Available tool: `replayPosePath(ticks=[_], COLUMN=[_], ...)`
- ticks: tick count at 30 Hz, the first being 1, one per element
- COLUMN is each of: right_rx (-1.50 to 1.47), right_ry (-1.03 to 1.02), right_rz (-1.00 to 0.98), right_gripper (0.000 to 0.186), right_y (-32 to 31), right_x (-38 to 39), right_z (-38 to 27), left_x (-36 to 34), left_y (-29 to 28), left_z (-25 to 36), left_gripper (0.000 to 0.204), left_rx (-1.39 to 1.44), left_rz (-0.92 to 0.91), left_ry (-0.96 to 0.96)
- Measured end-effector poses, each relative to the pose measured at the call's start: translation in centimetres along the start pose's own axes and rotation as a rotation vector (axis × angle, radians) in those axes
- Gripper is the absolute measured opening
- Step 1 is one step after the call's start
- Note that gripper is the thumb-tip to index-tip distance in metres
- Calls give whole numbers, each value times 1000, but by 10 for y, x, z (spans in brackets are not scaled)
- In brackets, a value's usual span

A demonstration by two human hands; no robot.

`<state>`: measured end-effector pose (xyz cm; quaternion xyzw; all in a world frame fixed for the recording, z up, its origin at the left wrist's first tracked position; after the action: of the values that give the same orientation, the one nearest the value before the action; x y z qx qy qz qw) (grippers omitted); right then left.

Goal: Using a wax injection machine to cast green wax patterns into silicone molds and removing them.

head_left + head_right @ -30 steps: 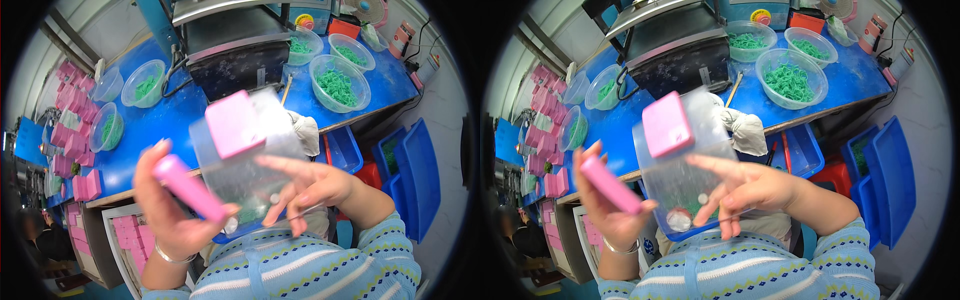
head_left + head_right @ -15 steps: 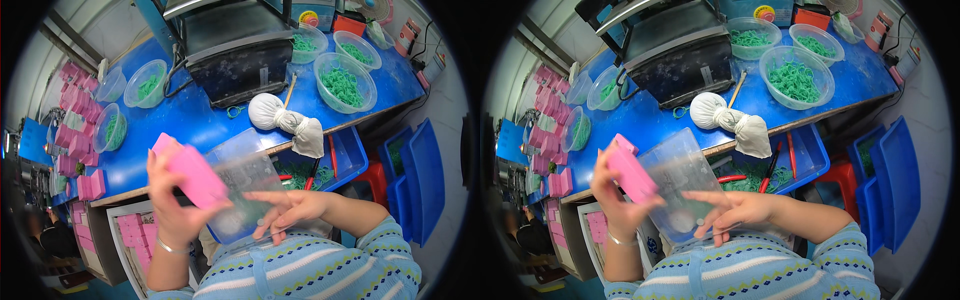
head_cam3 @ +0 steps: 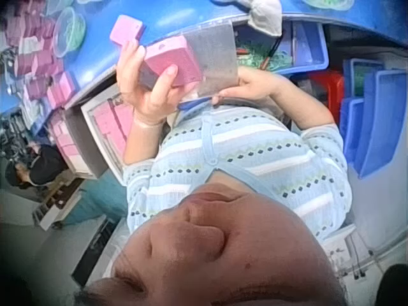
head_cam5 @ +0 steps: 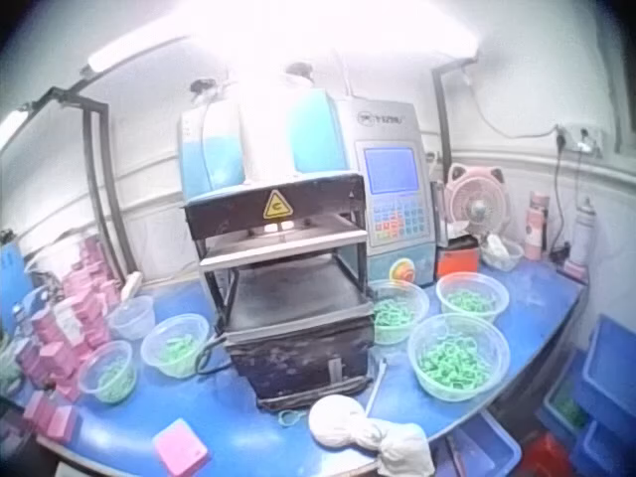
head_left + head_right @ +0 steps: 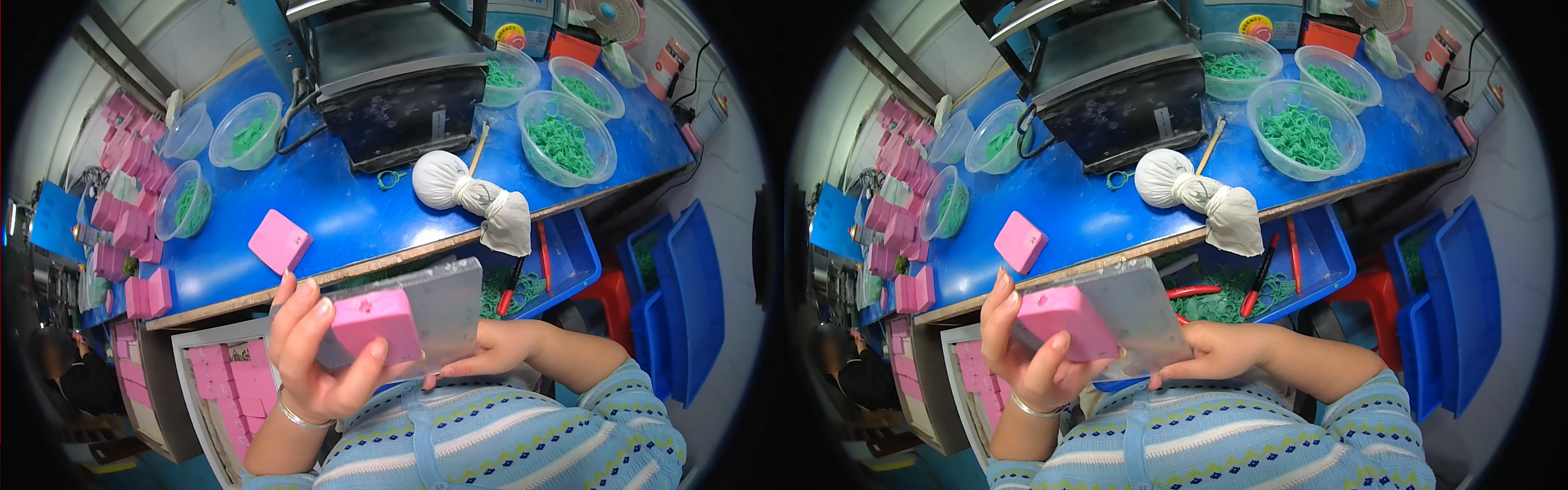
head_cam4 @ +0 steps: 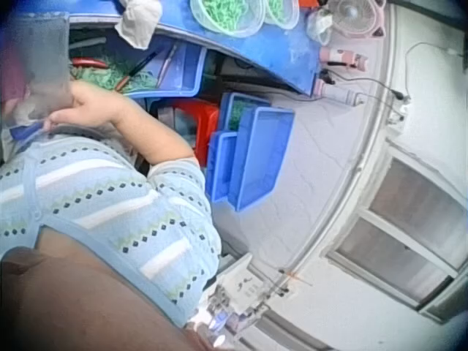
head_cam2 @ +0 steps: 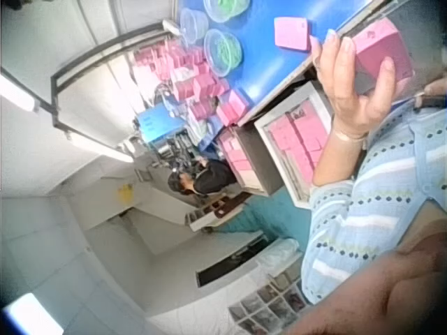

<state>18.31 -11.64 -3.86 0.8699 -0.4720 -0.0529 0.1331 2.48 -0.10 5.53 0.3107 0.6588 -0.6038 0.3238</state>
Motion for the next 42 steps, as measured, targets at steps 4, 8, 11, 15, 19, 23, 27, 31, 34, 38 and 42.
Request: replayPosePath(ticks=[4,8,11,15,19,23,27,31,34,38,42], right_rx=[-339,-695,-737,-705,-678,-519,-324,-56,12,5,60], right_ry=[134,24,-138,-305,-316,-316,-351,-360,-421,-337,-312], right_rz=[60,-44,-44,-17,49,319,603,745,738,712,636], right_gripper=[55,76,76,79,73,62,42,31,30,30,29], right_y=[6,1,-5,-22,-47,-66,-99,-114,-127,-149,-171], right_x=[9,24,28,27,17,4,-2,-8,-4,-1,14], right_z=[-24,-67,-118,-155,-167,-182,-171,-164,-163,-167,-172], left_x=[-7,29,39,32,44,76,107,139,155,177,215], left_y=[4,0,7,5,-16,-47,-78,-111,-124,-138,-149], left_z=[-10,-71,-89,-77,-59,-43,-37,-21,-13,-7,14], left_gripper=[63,65,53,49,51,54,54,56,58,56,53], left_rx=[-9,57,-298,-57,-14,-59,-168,-325,-377,-473,-465], left_rz=[-289,5,-396,-353,-329,-235,-178,-177,-183,-249,-475], left_ry=[-258,-512,-495,-641,-718,-853,-960,-1088,-1164,-1138,-1235])
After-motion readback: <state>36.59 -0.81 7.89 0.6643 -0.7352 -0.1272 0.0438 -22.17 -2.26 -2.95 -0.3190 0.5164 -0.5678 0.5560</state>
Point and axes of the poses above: each hand's wrist, its own x-axis away from the middle knuckle, its own y-axis out of the palm, z = x × y, the point moved 2 cm from there along -x, towards the middle knuckle, and after that the axes turned 6 degrees about y, right-handed, at the moved point
